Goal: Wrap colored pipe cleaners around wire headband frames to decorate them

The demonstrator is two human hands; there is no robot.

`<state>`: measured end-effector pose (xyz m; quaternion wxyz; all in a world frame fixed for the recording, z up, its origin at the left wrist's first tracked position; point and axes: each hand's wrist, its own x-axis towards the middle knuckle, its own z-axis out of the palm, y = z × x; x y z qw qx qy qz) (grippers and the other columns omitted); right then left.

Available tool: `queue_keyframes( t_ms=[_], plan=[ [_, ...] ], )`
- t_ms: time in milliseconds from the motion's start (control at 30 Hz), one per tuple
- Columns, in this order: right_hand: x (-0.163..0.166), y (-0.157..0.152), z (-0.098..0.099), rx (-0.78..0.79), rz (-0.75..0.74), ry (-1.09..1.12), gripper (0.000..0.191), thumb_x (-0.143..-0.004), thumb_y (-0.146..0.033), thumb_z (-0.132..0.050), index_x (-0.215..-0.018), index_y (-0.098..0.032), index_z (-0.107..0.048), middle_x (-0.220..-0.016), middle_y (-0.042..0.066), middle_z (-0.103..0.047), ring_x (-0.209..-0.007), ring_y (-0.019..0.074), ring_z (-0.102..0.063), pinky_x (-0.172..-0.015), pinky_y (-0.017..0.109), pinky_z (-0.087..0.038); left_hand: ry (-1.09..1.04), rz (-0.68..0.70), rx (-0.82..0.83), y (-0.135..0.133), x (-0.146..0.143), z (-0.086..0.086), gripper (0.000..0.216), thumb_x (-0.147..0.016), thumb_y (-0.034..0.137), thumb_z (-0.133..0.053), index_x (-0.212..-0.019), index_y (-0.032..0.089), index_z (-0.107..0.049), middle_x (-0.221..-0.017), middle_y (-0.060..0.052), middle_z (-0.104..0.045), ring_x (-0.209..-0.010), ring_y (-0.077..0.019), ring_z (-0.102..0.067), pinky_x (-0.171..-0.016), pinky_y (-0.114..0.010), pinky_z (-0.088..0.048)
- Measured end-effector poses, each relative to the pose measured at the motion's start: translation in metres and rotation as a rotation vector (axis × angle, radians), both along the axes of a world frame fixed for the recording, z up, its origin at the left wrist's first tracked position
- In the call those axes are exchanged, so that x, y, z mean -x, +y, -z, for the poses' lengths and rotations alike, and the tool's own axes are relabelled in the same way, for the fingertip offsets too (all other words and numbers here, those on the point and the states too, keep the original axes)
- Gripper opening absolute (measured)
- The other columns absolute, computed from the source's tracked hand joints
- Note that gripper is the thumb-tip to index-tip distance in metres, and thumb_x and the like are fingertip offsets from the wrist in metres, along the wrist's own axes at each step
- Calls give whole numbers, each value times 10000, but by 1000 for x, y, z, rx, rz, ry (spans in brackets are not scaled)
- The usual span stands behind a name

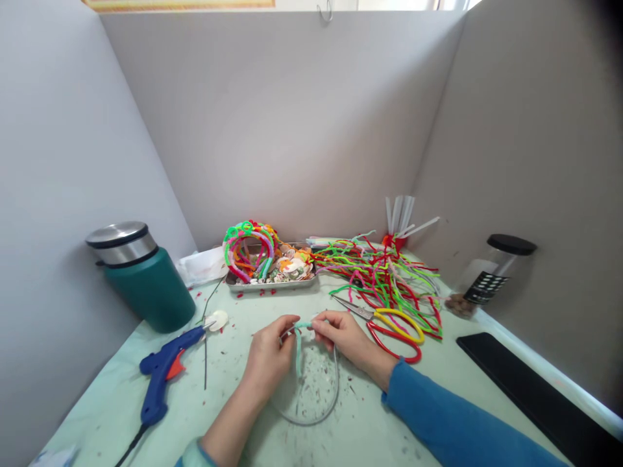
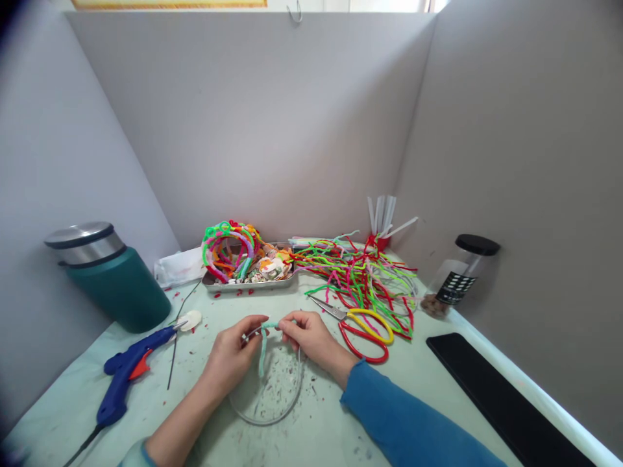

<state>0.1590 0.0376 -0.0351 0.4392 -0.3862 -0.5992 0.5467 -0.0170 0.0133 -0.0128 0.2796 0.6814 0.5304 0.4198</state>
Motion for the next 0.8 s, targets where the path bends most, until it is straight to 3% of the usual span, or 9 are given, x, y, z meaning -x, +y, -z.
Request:
queue_keyframes(
  t_ms=[167, 400, 567, 667, 800],
  plan=[
    [0, 0, -1, -9, -15, 6, 267, -779, -388, -578, -686, -140, -602, -538, -28, -538, -408, 58, -396, -409, 196, -287, 269, -34, -179, -4, 0, 1, 285, -730, 142, -507, -969, 219, -642, -895, -40, -687, -751, -176, -614, -695, -264, -440],
    [0, -1, -3, -17, -24, -7, 271, -781, -387, -580, -695, -132, -604, -551, -21, -544, -408, 56, -398, -410, 194, -292, 312, -64, -154, -5, 1, -4, 211, -769, 179, -488, -866, 207, -674, -829, -55, -697, -741, -191, -621, -687, -268, -424],
    [0, -1, -2, -19, -35, -12, 293, -770, -413, -587, -711, -127, -615, -567, -13, -559, -405, 52, -397, -403, 188, -289, 80, -61, 26, -3, 0, -7, 153, -733, 279, -559, -743, 193, -685, -655, -26, -679, -586, -159, -587, -559, -228, -399],
    [0, -1, -1, -23, -44, -14, 289, -777, -404, -582, -716, -124, -620, -567, -10, -560, -404, 51, -396, -405, 185, -295, -92, -63, 222, 1, -2, -9, 236, -712, 379, -576, -658, 160, -648, -512, 1, -603, -395, -104, -456, -422, -209, -330],
    [-1, -1, -2, -32, -56, -12, 258, -786, -368, -581, -719, -123, -620, -579, -4, -568, -413, 52, -409, -416, 182, -309, -247, -12, 387, 3, -1, -8, 277, -674, 410, -614, -641, 135, -623, -509, 6, -582, -346, -65, -381, -368, -192, -275]
  ],
)
